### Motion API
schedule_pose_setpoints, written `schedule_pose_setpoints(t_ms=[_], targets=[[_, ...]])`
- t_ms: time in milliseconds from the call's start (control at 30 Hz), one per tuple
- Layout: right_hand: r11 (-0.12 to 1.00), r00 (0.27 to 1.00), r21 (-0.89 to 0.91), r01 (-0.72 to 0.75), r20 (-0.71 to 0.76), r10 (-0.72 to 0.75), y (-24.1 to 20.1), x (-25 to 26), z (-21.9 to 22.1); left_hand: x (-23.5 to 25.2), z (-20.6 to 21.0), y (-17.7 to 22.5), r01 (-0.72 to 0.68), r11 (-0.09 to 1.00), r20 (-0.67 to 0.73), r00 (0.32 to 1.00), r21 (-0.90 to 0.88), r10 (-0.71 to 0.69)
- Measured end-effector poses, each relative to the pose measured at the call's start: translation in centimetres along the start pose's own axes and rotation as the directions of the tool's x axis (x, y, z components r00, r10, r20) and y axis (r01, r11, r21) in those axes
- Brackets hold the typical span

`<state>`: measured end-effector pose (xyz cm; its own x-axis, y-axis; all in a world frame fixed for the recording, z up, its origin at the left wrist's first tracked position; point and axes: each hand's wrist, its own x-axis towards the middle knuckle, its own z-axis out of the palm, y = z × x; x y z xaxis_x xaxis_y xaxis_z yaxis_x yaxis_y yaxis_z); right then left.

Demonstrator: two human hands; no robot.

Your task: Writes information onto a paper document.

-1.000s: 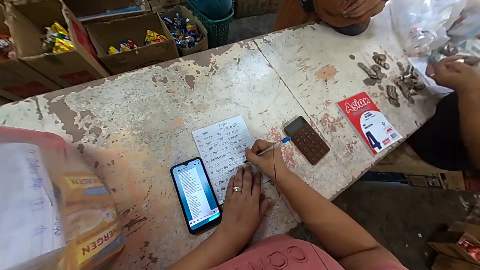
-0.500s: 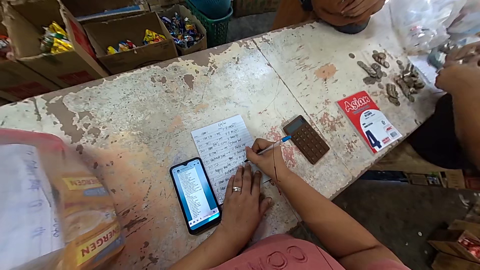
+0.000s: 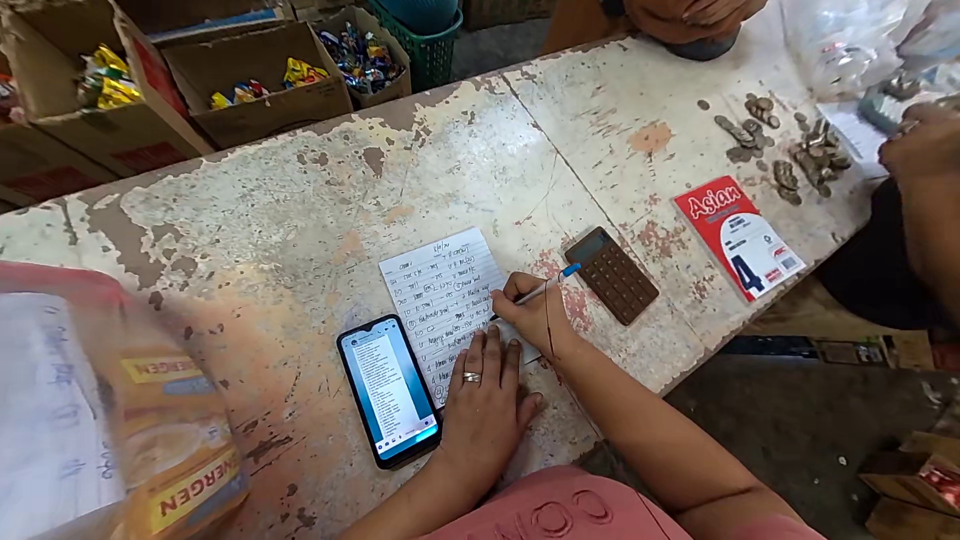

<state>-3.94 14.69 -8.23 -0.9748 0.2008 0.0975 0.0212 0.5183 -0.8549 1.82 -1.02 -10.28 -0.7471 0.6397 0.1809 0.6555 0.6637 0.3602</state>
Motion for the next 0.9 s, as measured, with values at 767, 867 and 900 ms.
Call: schedule_pose_setpoints(t_ms=[767, 867, 900], targets=[[0.992, 0.992, 0.113, -0.058, -0.105, 0.070, 0.8, 0.2, -0.5, 0.3, -1.3, 0.0, 0.029, 0.998, 0.055, 0.998, -0.063, -0.026], [0.991, 0.994, 0.119, -0.058, -0.090, 0.068, 0.4, 0.3, -0.8, 0.4, -0.8, 0.1, 0.019, 0.999, 0.021, 1.000, -0.039, -0.018], [0.990, 0.994, 0.127, -0.068, -0.077, 0.078, 0.3, 0.3, -0.8, 0.4, -0.7, 0.1, 0.013, 1.000, 0.018, 1.000, -0.026, -0.013]])
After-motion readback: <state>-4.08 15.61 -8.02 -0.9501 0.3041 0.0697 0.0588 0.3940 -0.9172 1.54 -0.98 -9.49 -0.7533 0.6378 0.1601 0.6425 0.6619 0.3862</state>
